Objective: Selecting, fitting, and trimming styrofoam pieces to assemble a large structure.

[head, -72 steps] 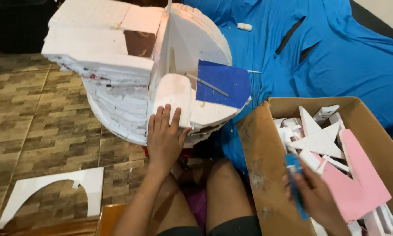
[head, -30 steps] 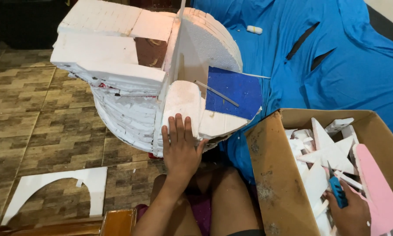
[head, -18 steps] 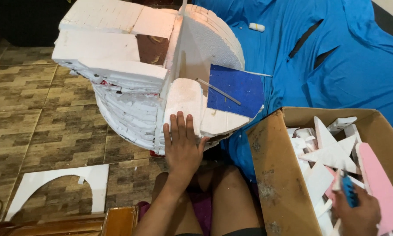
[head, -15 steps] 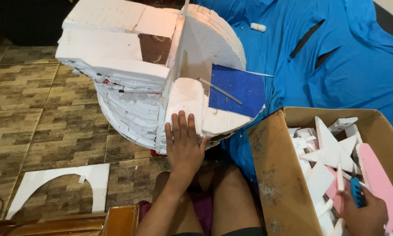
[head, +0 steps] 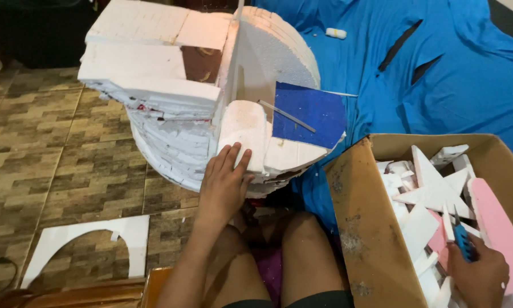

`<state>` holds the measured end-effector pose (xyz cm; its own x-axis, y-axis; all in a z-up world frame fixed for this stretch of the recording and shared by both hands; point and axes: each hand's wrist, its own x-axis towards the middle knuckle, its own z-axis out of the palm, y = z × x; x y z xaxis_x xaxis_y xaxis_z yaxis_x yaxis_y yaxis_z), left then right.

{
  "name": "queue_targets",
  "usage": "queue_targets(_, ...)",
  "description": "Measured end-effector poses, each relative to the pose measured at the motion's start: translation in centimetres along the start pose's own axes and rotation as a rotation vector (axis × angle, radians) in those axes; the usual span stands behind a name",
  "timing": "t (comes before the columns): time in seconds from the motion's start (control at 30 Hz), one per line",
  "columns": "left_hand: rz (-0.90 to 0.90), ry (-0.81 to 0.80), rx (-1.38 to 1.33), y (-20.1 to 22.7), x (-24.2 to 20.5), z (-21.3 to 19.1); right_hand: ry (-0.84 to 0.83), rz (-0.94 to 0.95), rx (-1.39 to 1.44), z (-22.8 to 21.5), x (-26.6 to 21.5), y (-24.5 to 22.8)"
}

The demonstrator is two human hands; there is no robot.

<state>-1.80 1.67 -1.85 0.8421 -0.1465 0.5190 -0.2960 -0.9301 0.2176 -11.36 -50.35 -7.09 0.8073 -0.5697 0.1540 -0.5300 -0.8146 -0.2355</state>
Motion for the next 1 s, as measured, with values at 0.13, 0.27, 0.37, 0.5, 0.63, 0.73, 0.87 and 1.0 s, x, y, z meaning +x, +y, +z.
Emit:
queue_targets(0.13, -0.019, 0.022, 0.015, 0.4, 0.3, 0.1, -0.037, 0.034, -0.013, -1.2, -0.4, -1.1)
queue_targets(0.27, -0.026, -0.005, 0.061, 0.5, 0.4, 0.1, -0.143, 0.055, -0.275, 1.1, 3.3, 1.6)
queue_targets(0.37, -0.048, -0.052, 0.053, 0.4, 0.3, 0.4, -0.027, -0.028, -0.11, -1.6, 3.4, -0.5)
queue_targets(0.5, -0.043, 0.003, 0.03, 1.0, 0.2, 0.0, 0.044, -0.168, 0.096, -5.4, 2.3, -7.1)
queue_targets(0.63, -0.056, 0.043, 0.071, 1.6, 0.5, -0.2, -0.022, -0.443, 0.622, -9.1, 2.1, -16.2)
queue_targets(0.73, -0.052, 0.057, 0.079, 1.4, 0.8, 0.2, -0.045, -0.723, 0.806, -10.1, 3.7, -23.1)
queue_targets(0.87, -0.1, 0.057, 0.084, 2.2, 1.1, -0.1, -0.097, -0.939, 0.922, -9.6, 6.9, -31.7)
queue_targets(1.0, -0.157, 0.092, 0.093, 2.6, 1.8, 0.9, -0.183, -0.926, 0.985, -9.1, 9.0, -38.5)
